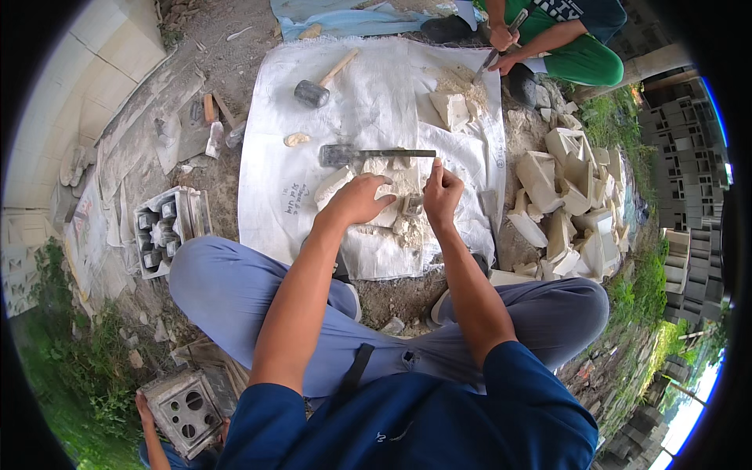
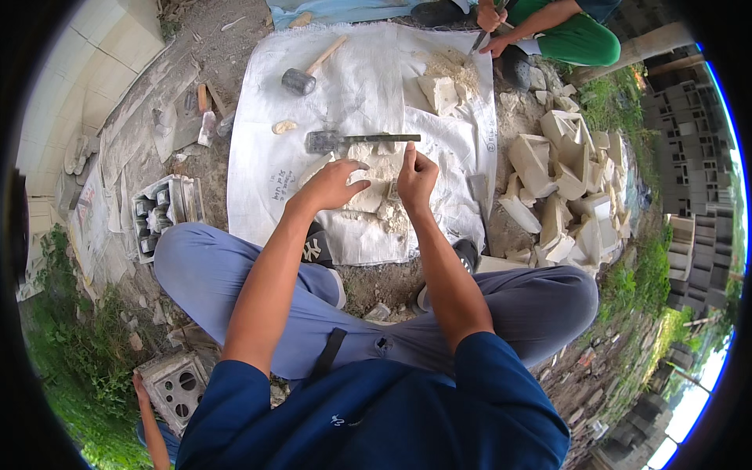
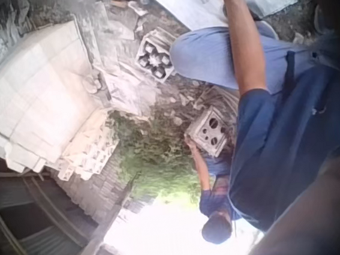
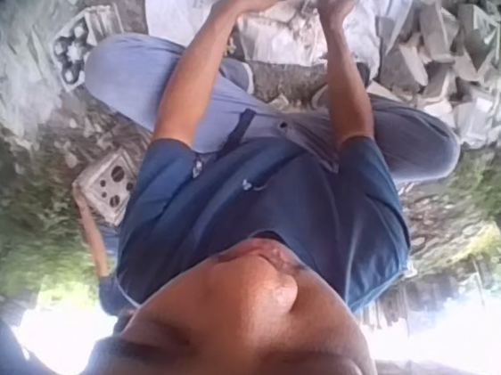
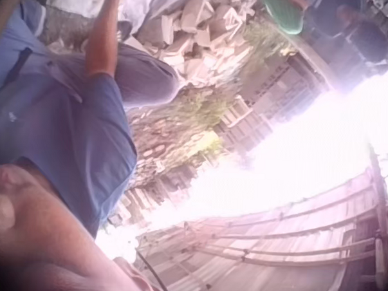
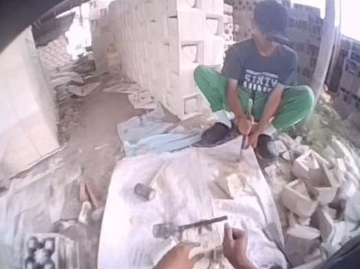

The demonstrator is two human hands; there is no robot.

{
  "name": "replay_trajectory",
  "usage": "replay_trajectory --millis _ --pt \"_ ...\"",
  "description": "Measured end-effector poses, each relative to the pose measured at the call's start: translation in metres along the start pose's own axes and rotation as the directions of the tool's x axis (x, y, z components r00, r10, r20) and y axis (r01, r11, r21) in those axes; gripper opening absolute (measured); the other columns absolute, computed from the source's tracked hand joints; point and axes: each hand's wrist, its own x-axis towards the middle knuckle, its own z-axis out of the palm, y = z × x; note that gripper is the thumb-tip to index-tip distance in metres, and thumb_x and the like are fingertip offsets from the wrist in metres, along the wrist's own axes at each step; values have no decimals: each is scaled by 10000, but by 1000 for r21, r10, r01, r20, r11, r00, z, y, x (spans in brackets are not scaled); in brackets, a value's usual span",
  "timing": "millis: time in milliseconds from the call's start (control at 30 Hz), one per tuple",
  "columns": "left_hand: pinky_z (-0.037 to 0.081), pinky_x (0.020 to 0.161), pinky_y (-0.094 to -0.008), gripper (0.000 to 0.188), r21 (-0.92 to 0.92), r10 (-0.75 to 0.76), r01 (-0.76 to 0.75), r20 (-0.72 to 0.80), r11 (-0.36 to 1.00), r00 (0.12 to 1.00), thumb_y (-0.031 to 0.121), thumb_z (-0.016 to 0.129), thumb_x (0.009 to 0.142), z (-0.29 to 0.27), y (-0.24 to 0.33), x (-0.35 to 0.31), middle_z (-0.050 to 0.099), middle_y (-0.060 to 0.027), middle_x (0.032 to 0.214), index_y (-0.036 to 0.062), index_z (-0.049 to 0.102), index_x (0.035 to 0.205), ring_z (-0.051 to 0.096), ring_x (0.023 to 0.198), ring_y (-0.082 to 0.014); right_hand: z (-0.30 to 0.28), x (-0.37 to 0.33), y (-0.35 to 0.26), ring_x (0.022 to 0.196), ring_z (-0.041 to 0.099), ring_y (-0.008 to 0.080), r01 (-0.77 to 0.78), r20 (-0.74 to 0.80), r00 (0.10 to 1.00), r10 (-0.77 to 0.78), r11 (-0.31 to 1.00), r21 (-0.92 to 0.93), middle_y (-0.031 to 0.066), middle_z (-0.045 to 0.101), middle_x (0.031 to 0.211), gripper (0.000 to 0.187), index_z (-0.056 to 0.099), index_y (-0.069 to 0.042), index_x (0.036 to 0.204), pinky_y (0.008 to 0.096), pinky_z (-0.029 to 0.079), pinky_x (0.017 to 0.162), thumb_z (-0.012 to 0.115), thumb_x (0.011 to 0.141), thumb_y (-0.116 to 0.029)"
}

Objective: The person shapes and carves a piece of stone using a hand chisel and a metal scraper blade while holding the stone in place.

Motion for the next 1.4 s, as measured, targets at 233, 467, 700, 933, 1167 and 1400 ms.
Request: replay_trajectory --millis 233,467,700,933,1167,1400 --pt "469 1038 -436 502 -7 4 -5 -68 1000 998 427 663 958 -4 -9 -7 639 -203 1291 85 626 1324 586 1228 -371 3 5 -82 547 260 48 -54 -26 998 57 994 98 -65 331 534 575 395 -3 587 321 182 481 554 1065 -280" --pt "470 1050 -434 532 -9 9 -8 7 1000 1000 403 664 937 -3 1 0 608 -210 1332 32 613 1315 571 1255 -367 14 -21 6 525 284 41 85 5 996 -85 995 -57 -56 357 517 568 408 -27 573 305 209 467 562 1061 -276" --pt "490 1010 -443 502 -17 14 -14 -27 1000 1000 405 657 950 -15 -5 -12 613 -219 1311 54 622 1307 588 1206 -390 11 0 -75 464 325 48 -18 27 1000 15 997 78 -45 400 514 560 464 -48 576 287 241 436 574 1057 -310" --pt "479 1017 -434 460 -28 43 -45 -51 999 998 383 668 957 -8 -3 -4 628 -198 1302 104 623 1321 595 1202 -371 18 -16 -13 553 260 78 66 -62 995 -82 973 -222 -36 328 525 566 404 31 591 345 204 479 557 1055 -254" --pt "454 1065 -427 466 3 -23 23 -20 1000 1000 392 652 966 -7 -7 -11 608 -203 1337 107 618 1334 563 1262 -368 -6 13 -52 431 317 63 -109 -132 981 142 966 233 -32 379 481 572 398 -85 539 287 240 412 569 1054 -263" --pt "450 1074 -428 465 22 22 -22 6 1000 1000 396 648 970 -2 15 4 604 -182 1356 97 621 1325 559 1269 -362 -10 -7 16 545 259 72 104 -4 994 -108 967 -233 -29 327 524 543 376 21 604 343 211 485 568 1046 -229"
